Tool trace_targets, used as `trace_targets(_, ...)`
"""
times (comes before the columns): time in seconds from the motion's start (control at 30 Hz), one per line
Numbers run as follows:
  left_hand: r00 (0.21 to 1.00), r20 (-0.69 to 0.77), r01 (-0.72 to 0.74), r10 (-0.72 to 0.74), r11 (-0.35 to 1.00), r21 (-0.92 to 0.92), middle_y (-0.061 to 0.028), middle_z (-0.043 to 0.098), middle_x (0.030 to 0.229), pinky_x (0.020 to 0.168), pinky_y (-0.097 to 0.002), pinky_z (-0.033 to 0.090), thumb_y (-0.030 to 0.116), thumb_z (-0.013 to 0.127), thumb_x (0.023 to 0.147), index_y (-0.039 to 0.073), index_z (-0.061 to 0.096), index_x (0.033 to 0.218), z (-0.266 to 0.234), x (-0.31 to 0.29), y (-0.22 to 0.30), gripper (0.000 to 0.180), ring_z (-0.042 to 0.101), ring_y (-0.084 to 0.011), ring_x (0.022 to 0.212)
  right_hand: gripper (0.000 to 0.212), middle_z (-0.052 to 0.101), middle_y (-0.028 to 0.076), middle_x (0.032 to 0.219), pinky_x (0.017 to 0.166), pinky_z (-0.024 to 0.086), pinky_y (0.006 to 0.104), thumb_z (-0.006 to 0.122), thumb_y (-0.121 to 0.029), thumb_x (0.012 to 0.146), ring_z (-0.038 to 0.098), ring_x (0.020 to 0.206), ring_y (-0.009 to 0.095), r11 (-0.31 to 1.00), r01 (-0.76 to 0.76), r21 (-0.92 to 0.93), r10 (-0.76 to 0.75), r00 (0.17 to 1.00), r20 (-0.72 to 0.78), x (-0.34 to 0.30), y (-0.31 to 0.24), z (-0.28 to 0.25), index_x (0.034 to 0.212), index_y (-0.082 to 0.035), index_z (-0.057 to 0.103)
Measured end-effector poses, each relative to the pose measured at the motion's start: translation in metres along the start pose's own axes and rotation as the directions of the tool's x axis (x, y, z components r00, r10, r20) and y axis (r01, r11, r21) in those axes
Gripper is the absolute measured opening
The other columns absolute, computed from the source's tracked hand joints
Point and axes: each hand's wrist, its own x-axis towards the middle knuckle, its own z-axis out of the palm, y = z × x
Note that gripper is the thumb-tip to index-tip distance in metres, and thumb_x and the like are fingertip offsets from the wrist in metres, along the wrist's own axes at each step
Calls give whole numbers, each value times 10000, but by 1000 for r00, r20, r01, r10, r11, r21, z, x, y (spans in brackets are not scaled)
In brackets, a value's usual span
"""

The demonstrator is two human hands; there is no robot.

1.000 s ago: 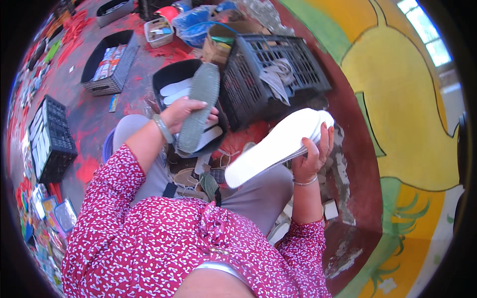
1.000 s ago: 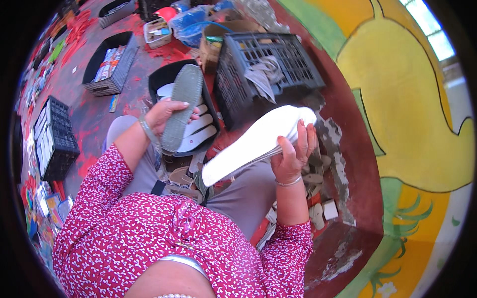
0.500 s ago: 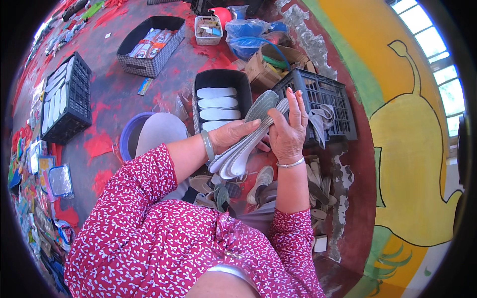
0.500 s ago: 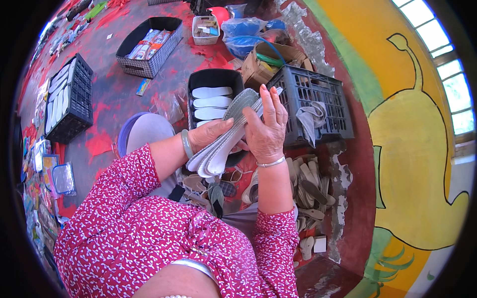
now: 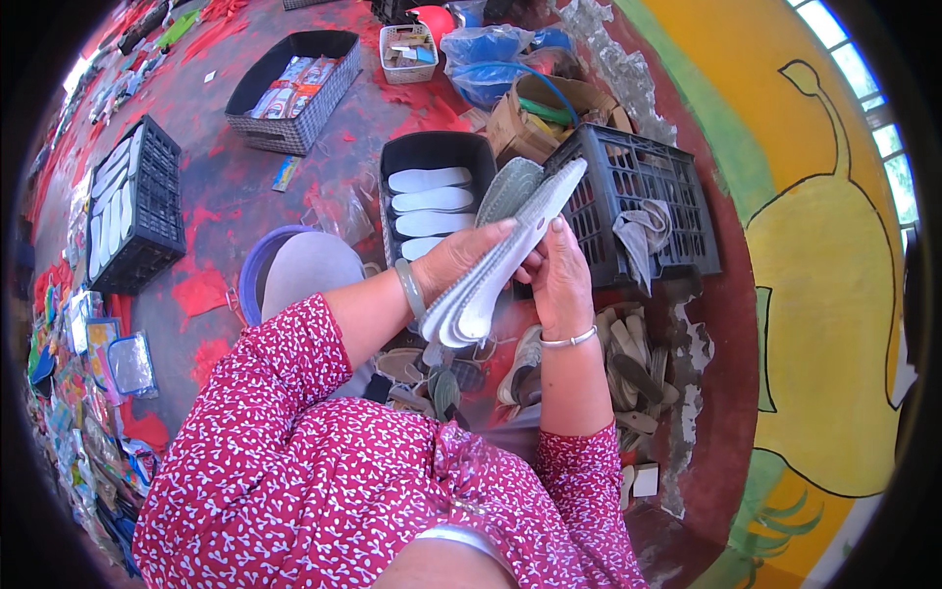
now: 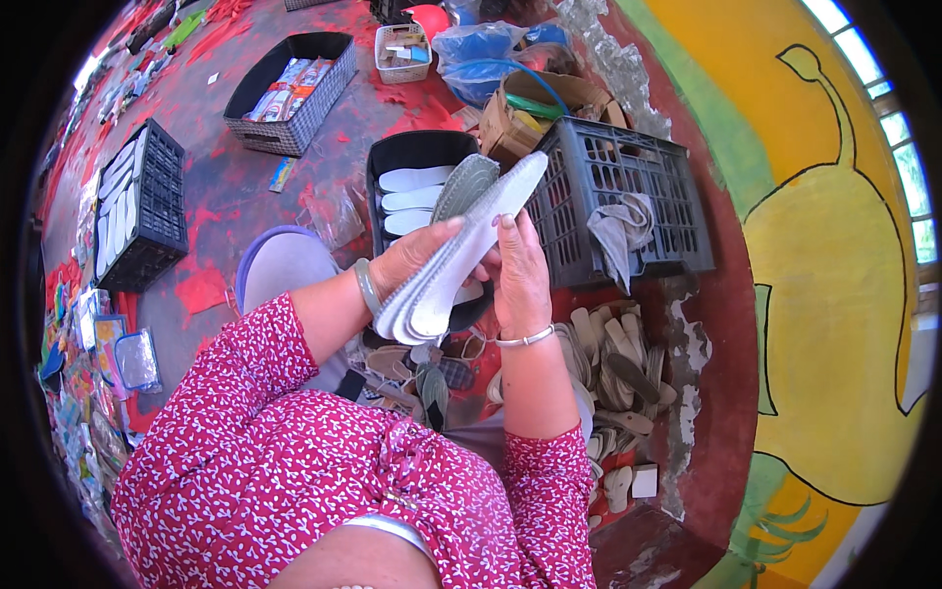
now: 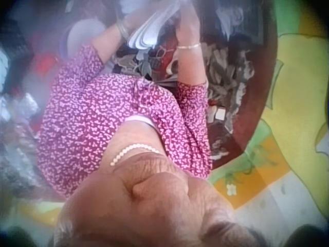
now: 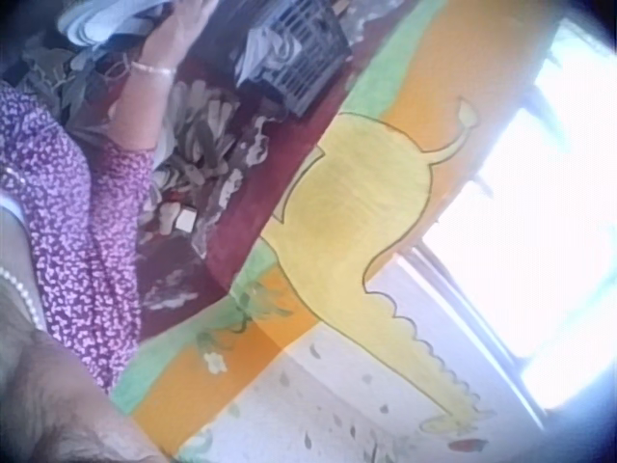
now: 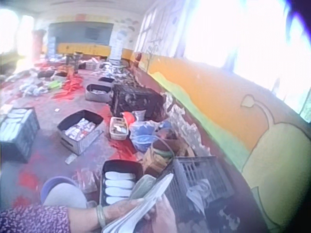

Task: The person sorts through a pile of shoe insoles, picking them up one by one, wiping them with a cloth, and placing them into a black plastic crate.

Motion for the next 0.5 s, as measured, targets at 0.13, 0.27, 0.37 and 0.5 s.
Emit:
trace_targets(0.13, 991, -54, -112, 124, 976, 188, -84, 579, 1004, 823, -284, 455, 386, 551, 871, 20, 498, 1160, 7, 2, -9, 469, 561, -150, 897, 419, 542, -21, 905, 564, 398, 187, 558, -368, 874, 503, 708, 51, 1000, -28, 12, 28, 1000, -12, 3, 0, -5, 1179, -97, 460)
trace_targets(0.27, 978, -91, -161, 187, 959, 234, -75, 559, 1074, 851, -296, 444, 378, 555, 872, 39, 476, 1198, 8, 3, -13, 477, 540, -153, 968, 429, 544, -28, 929, 604, 399, 187, 551, -340, 875, 498, 743, 41, 997, -49, 60, 51, 998, -25, 5, -1, -1, 1214, -96, 453)
trace_targets(0.37, 972, -108, -173, 206, 951, 255, -67, 544, 1118, 870, -296, 432, 352, 569, 872, 50, 448, 1234, 8, 0, -11, 487, 524, -143, 997, 408, 557, -12, 995, 686, 418, 205, 536, -330, 889, 518, 815, 68, 995, -97, -19, 96, 995, -36, 5, 4, -5, 1197, -69, 482)
trace_targets(0.5, 945, -162, -208, 285, 903, 375, -59, 535, 1146, 899, -291, 411, 314, 602, 863, 55, 428, 1260, 0, 5, -16, 505, 500, -126, 1028, 366, 572, 39, 1036, 791, 425, 252, 533, -281, 899, 535, 912, 124, 998, -60, -21, 58, 996, -72, 3, 11, 0, 1149, -13, 515)
